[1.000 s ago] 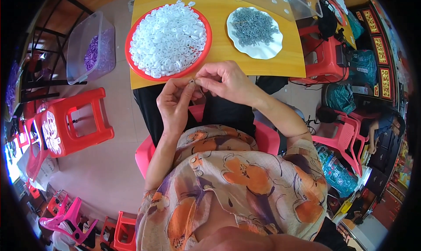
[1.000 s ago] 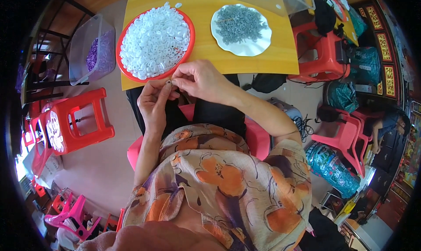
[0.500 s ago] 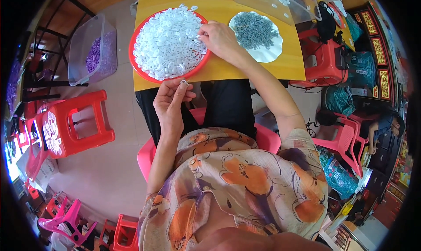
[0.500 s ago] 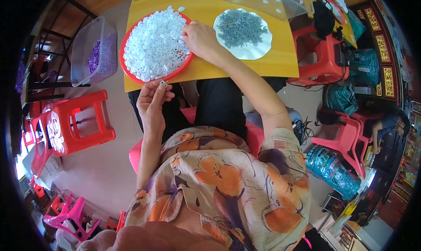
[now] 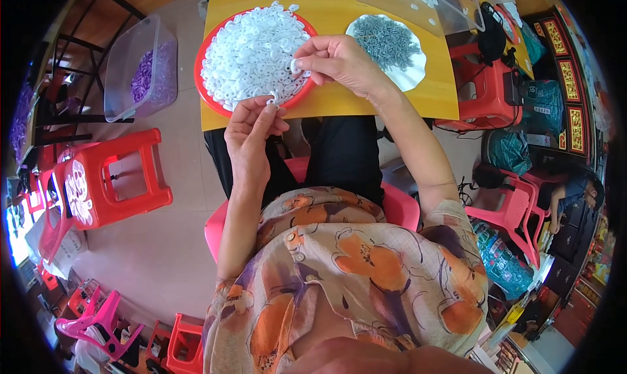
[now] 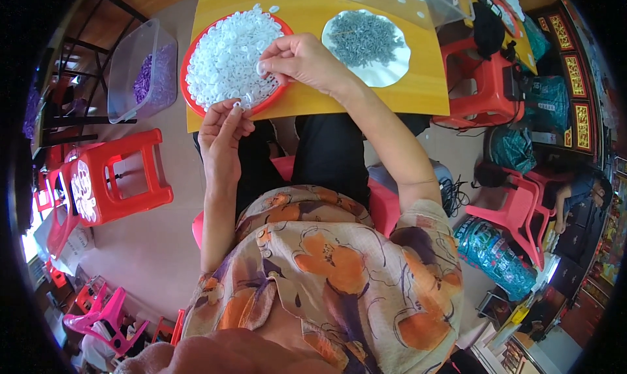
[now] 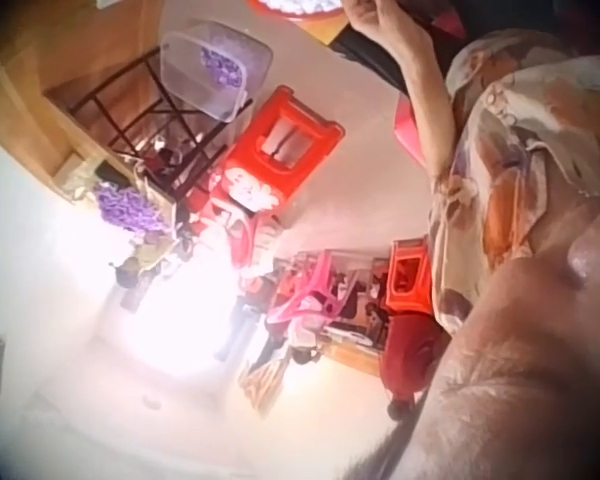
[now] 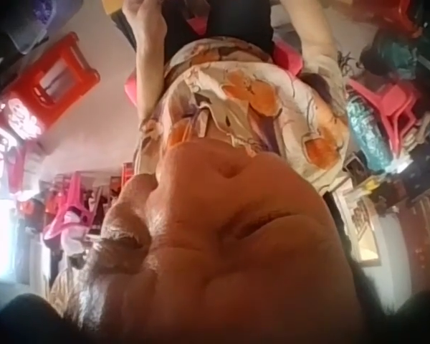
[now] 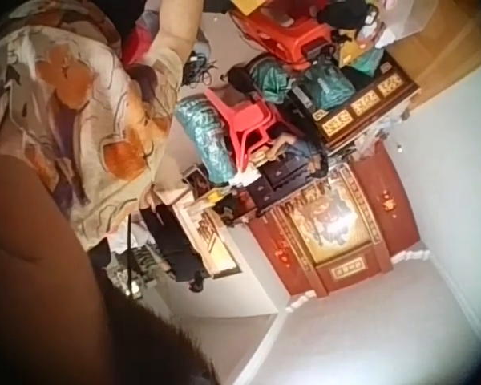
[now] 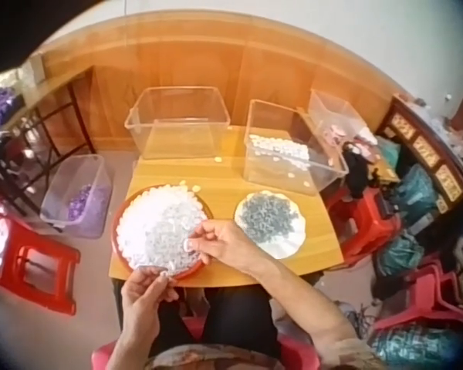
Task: Manually assembling small white plastic components at a workbench.
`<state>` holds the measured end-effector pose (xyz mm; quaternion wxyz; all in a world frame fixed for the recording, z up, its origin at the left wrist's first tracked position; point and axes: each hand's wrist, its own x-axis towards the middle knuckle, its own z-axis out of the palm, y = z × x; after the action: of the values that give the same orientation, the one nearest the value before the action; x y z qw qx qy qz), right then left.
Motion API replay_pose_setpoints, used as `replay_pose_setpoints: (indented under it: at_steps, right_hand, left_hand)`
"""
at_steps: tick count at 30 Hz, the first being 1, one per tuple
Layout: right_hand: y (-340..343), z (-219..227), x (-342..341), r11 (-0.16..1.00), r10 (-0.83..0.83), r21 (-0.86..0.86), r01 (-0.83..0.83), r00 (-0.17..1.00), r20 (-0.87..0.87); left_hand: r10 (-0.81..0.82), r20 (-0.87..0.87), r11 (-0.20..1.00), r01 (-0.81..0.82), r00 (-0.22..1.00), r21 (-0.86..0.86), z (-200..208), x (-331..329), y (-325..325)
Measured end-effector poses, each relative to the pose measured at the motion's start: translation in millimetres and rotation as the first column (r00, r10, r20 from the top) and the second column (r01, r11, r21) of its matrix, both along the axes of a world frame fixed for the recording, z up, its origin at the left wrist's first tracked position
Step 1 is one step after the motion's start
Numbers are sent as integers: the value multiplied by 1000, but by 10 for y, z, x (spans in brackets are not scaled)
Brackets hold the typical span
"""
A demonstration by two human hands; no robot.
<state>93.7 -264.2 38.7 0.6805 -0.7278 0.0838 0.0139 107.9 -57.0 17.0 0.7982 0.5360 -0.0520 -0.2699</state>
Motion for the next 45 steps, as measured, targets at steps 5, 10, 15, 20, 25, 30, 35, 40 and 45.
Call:
replay_pose_setpoints:
  at_steps: [5, 10, 15, 20, 25, 30, 35, 40, 45]
  right_hand:
    - [197, -29, -53, 972, 72, 221, -78, 997, 37]
    - [487, -94, -132, 918, 21, 395, -22, 1000, 7]
    - [579, -86, -205, 874, -39, 483, 48, 999, -28]
    - [559, -51, -246, 872, -25, 488, 42, 999, -41]
    - [556, -34, -298, 840, -15, 542, 42, 998, -54]
    - [576, -3, -331, 839, -49, 542, 50, 999, -17]
    - [602, 80, -359, 859, -130, 499, 116, 991, -8]
    - [600, 50, -344, 892, -166, 437, 120, 984, 69]
    - [627, 46, -330, 914, -166, 388, 119, 982, 88]
  left_hand:
    - [-29, -43, 992, 24, 999, -123, 28, -9, 40]
    - [-43, -89, 970, 21, 995, -241, -20, -45, 24]
    - [-3, -86, 945, -25, 996, -327, -10, -41, 88]
    - [-1, -112, 929, -41, 994, -369, -1, -26, 109]
    - [-13, -116, 920, -34, 993, -390, 24, -41, 97]
    - [10, -110, 941, -46, 994, -336, 52, -71, 92]
    - [45, -23, 972, -49, 999, -232, 50, -92, 98]
    - [94, 44, 989, -88, 995, -119, 81, -123, 71]
    - [146, 111, 988, -140, 983, -66, 100, -131, 61]
